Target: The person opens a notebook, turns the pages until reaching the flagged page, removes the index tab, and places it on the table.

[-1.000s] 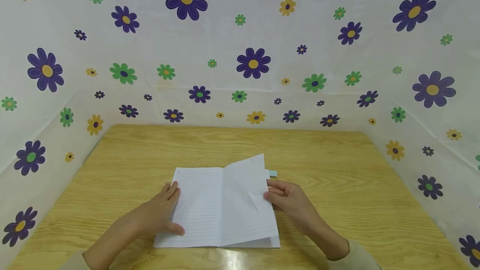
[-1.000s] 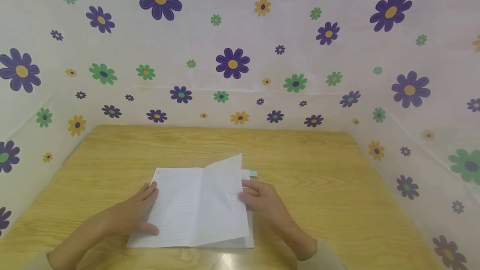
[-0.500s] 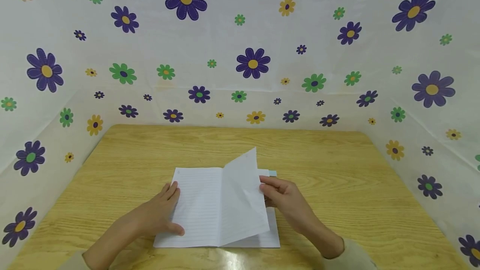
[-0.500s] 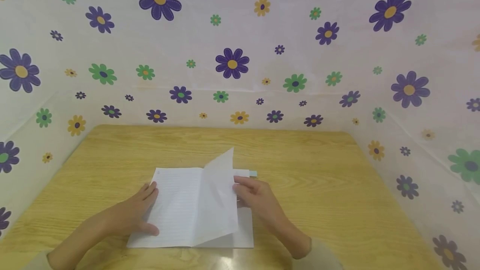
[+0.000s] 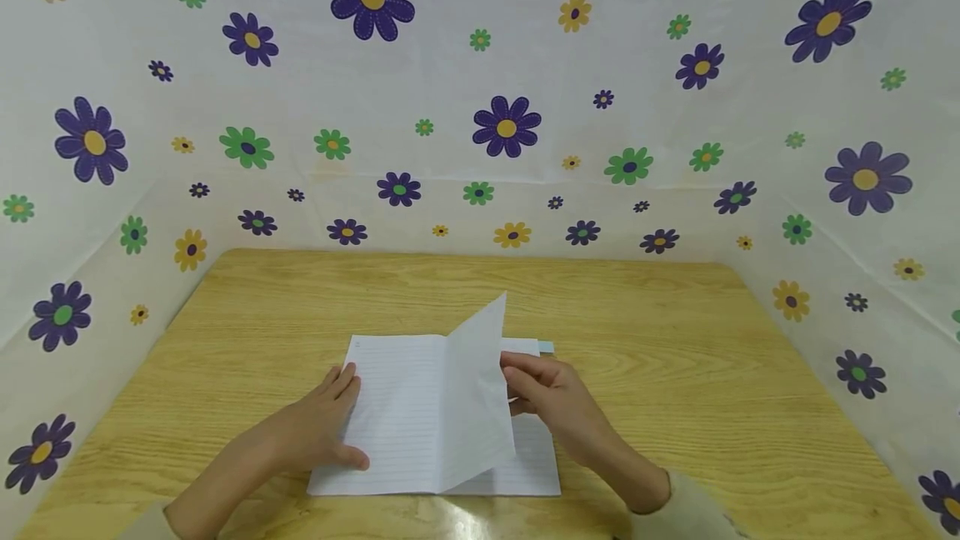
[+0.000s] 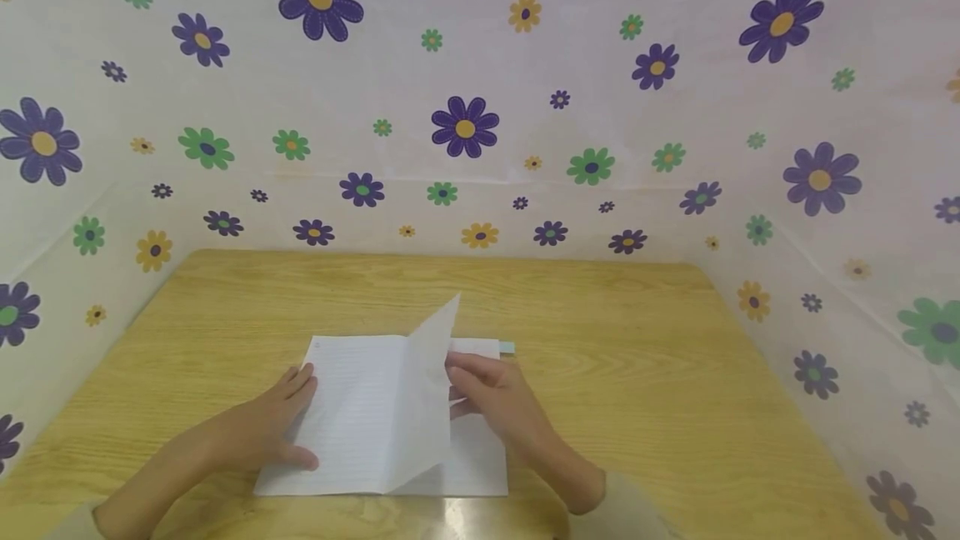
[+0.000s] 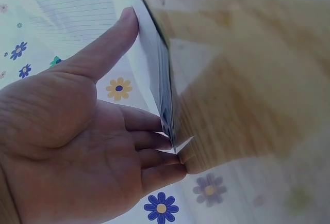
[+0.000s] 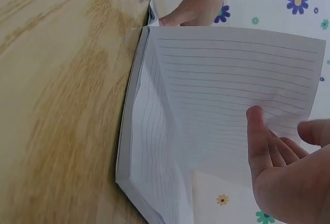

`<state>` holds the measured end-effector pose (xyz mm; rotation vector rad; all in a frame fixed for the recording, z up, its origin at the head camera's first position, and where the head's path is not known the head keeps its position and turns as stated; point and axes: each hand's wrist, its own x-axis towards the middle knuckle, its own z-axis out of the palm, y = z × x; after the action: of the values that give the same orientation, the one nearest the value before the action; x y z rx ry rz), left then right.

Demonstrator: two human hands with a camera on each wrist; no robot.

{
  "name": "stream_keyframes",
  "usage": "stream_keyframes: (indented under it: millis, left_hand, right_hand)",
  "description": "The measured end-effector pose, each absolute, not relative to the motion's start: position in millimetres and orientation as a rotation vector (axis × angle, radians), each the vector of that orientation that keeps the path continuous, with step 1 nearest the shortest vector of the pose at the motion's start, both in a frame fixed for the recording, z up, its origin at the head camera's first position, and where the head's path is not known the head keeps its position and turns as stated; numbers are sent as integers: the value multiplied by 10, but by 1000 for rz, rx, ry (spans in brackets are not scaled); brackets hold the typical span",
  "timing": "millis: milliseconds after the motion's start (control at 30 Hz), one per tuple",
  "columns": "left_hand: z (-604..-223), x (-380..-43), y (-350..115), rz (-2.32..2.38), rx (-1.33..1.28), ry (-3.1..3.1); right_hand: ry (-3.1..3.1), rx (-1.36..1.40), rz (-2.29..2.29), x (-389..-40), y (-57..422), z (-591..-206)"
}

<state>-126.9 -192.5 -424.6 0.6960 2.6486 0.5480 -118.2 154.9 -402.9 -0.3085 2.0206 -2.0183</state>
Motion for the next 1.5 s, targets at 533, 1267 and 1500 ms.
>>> stream_keyframes:
  millis: [533,1267,1500]
  left_hand:
    - [-4253,-1298,-1994,553,569,2655]
    - [-3835,-1199,-2077,668,694,3018]
    - [-3761,-1187,-2102,753,629,3030]
  right_hand:
    - [1970,-421,-1973,-1197,1411,-4088]
    - [1995,-555,-1826,-1205,1260,-4136]
    - [1977,-629,-1791,-1211,1210,-4137]
